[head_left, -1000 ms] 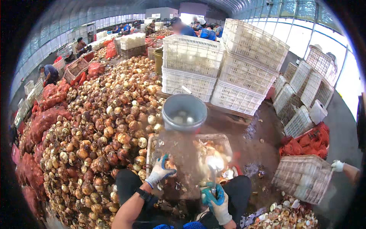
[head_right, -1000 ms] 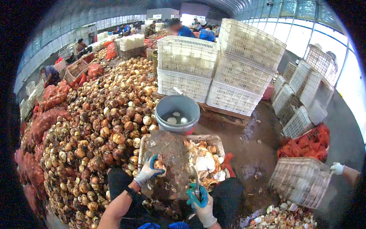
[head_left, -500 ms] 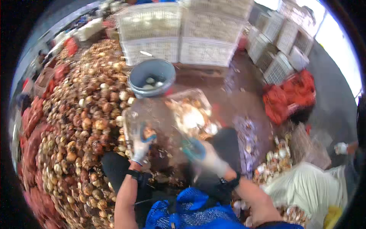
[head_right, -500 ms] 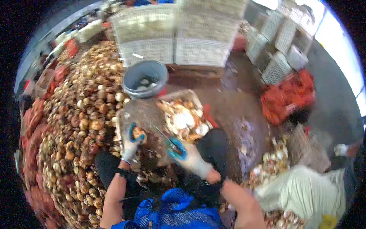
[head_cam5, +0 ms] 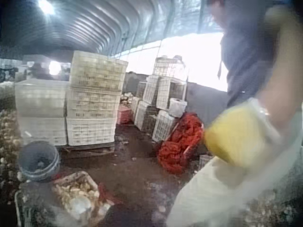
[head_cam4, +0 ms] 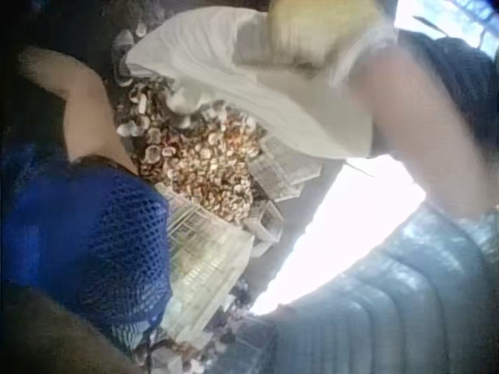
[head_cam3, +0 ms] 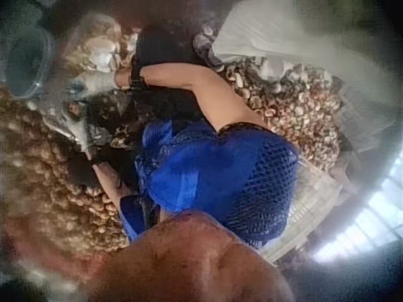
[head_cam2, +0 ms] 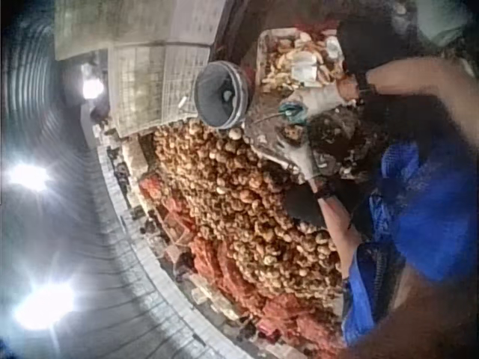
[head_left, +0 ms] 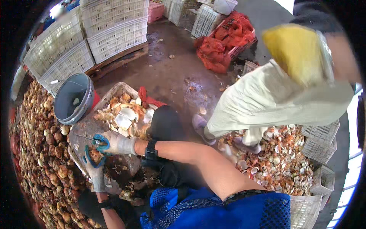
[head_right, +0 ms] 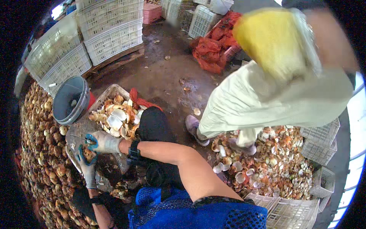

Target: Peeling onions with a knife and putting them into a bucket.

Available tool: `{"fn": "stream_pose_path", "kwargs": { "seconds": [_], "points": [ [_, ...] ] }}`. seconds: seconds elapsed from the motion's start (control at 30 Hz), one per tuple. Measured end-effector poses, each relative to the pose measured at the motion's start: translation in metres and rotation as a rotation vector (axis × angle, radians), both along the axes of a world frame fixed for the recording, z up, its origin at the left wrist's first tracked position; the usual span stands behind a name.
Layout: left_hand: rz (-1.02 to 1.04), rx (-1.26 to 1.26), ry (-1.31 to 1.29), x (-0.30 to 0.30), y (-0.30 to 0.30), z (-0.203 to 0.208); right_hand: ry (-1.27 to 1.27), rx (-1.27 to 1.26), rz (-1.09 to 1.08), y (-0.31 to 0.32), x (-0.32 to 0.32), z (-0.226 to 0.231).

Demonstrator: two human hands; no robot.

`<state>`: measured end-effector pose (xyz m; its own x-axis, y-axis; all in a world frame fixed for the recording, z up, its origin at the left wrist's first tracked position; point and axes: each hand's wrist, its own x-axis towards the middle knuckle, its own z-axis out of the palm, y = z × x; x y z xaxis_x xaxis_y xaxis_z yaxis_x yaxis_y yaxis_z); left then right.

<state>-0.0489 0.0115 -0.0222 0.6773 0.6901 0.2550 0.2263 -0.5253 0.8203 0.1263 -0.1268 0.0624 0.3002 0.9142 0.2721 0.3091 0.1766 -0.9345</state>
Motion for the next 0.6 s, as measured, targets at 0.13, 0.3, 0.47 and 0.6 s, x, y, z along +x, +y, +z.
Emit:
{"fn": "stream_pose_path", "kwargs": {
  "seconds": [0.13, 0.3, 0.47, 0.6],
  "points": [
    [0.040, 0.091, 0.179, 0.014, -0.024, 0.033, 0.050, -0.010, -0.038, 0.006, 0.001, -0.032],
    [0.048, 0.092, 0.244, 0.011, -0.017, 0.029, 0.084, -0.027, -0.080, 0.020, -0.005, -0.039],
    [0.018, 0.141, 0.243, 0.011, -0.016, 0.025, 0.056, -0.011, -0.056, 0.042, -0.007, -0.036],
    [0.066, -0.002, 0.289, 0.015, -0.022, 0.033, 0.034, 0.005, -0.038, 0.054, -0.009, -0.039]
  ]
}}
